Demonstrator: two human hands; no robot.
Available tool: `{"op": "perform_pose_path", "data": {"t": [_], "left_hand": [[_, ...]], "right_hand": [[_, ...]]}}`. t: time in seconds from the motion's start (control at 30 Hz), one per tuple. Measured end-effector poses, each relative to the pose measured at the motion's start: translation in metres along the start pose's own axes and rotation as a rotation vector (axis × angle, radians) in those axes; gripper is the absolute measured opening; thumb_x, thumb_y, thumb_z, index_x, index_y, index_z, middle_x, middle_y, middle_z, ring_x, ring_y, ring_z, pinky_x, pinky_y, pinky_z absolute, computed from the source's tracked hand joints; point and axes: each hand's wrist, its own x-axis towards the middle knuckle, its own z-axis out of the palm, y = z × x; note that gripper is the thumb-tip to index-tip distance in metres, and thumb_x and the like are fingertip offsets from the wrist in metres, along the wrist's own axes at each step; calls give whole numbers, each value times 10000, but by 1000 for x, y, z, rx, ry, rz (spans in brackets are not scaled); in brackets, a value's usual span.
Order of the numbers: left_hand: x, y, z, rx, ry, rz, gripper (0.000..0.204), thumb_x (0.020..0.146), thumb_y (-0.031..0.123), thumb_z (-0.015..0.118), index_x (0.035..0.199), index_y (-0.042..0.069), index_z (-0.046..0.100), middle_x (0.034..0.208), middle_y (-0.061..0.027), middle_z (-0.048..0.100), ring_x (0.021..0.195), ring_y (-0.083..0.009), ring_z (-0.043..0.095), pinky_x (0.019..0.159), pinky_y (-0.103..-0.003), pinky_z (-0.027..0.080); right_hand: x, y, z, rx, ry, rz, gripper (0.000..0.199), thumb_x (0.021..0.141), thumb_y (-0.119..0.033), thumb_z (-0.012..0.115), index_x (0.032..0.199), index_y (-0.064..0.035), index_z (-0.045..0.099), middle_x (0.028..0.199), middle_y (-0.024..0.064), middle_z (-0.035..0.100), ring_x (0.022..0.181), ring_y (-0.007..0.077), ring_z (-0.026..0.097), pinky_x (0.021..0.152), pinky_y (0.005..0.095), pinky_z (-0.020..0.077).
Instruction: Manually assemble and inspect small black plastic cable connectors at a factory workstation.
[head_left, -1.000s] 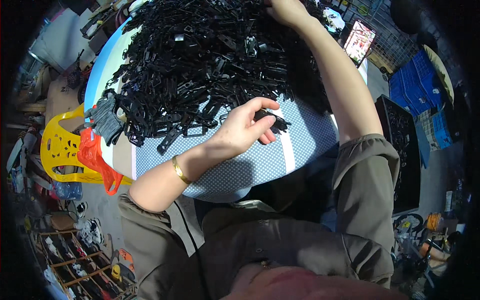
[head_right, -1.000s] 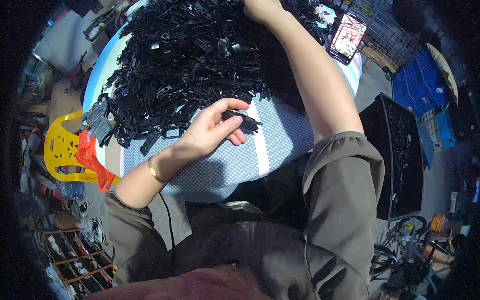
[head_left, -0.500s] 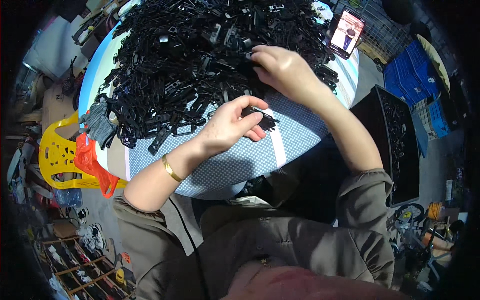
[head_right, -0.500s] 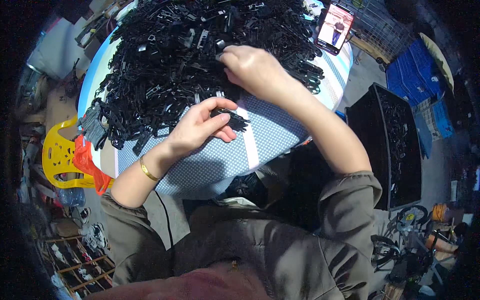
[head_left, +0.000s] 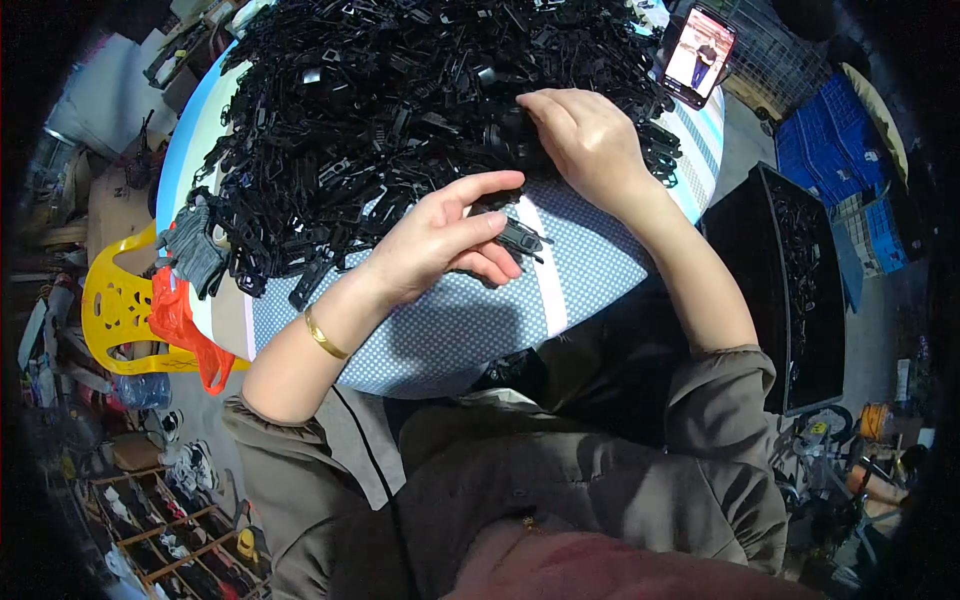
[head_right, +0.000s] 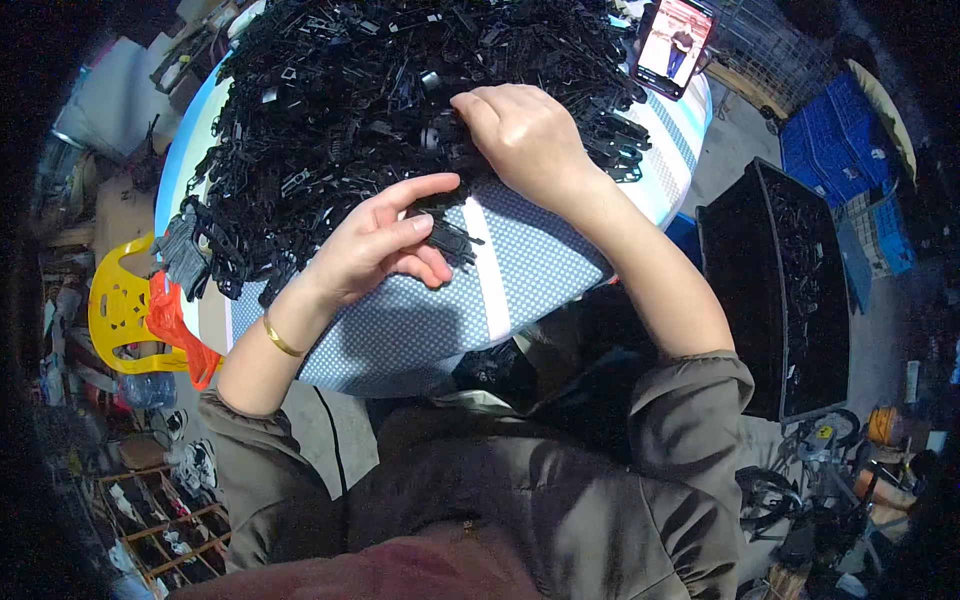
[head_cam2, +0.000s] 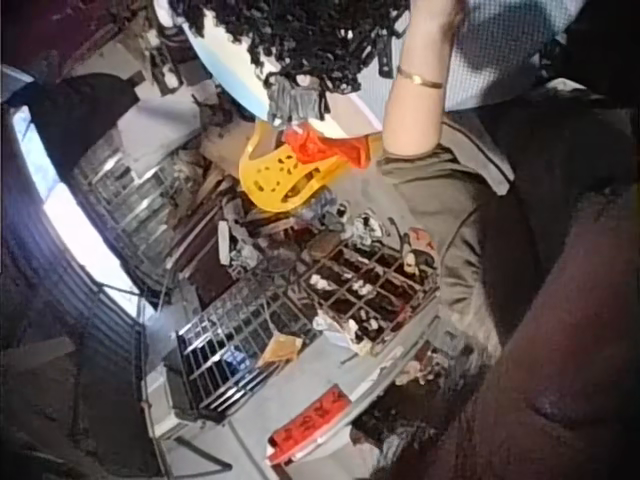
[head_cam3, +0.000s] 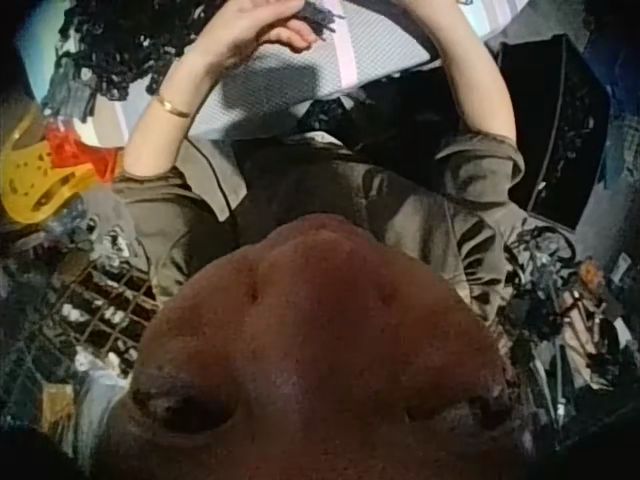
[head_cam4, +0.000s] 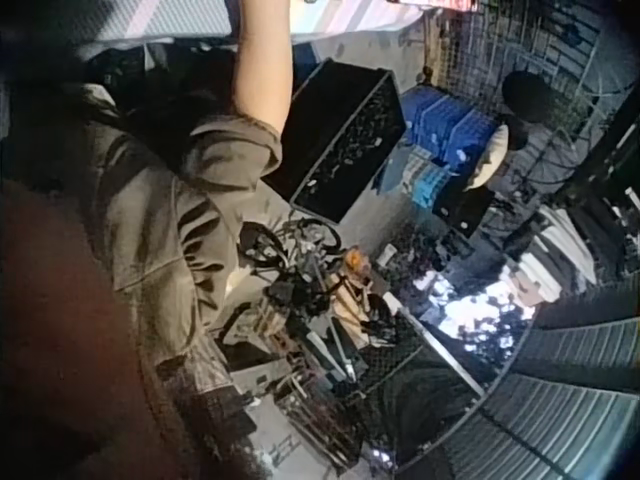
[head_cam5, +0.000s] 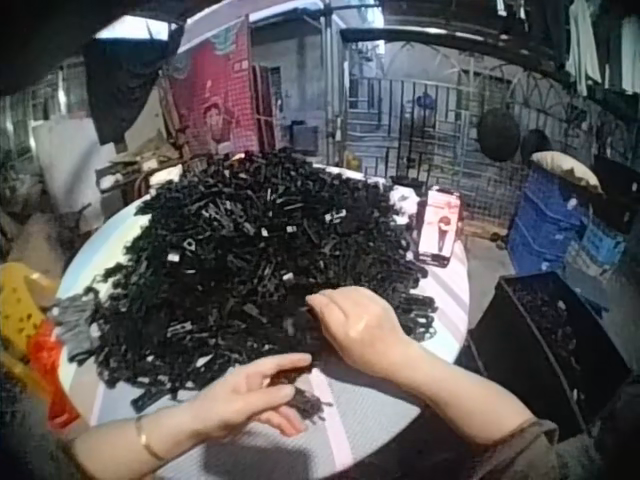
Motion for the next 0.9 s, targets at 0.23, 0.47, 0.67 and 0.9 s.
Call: {"op": "perform_pose_path", "data": {"t": [0.23,0.47,0.67,0.9], "left_hand": [[0,0,0,18,60,-26,438,921,134,446,1311,-17,319,817,-193,637,717,-210,660,666,-248,547],[1,-1,-3,-21,164,88,439,918,123,448,1293,-56,308,817,-184,630,740,-206,655,686,-249,544],[-6,7,2,-65,255,154,383,933,56,309,1297,-63,296,1165,-250,491,1022,-278,582,884,-322,507],[-4,1,4,-115,235,132,379,934,46,305,1293,-77,311,1151,-208,507,1042,-254,566,937,-330,471]], "right_hand": [[-5,-9,-4,123,-86,76,218,678,16,627,887,-24,579,774,86,605,665,238,597,569,310,490],[-5,-22,-13,254,-138,145,197,686,7,634,863,-20,550,736,95,595,643,233,603,537,301,483],[5,-34,-31,207,-205,90,203,701,-4,634,877,-25,537,727,102,591,615,244,604,526,310,480],[-1,-45,-24,281,-265,107,181,711,-31,638,867,-36,546,726,79,593,615,226,601,521,313,482]]}}
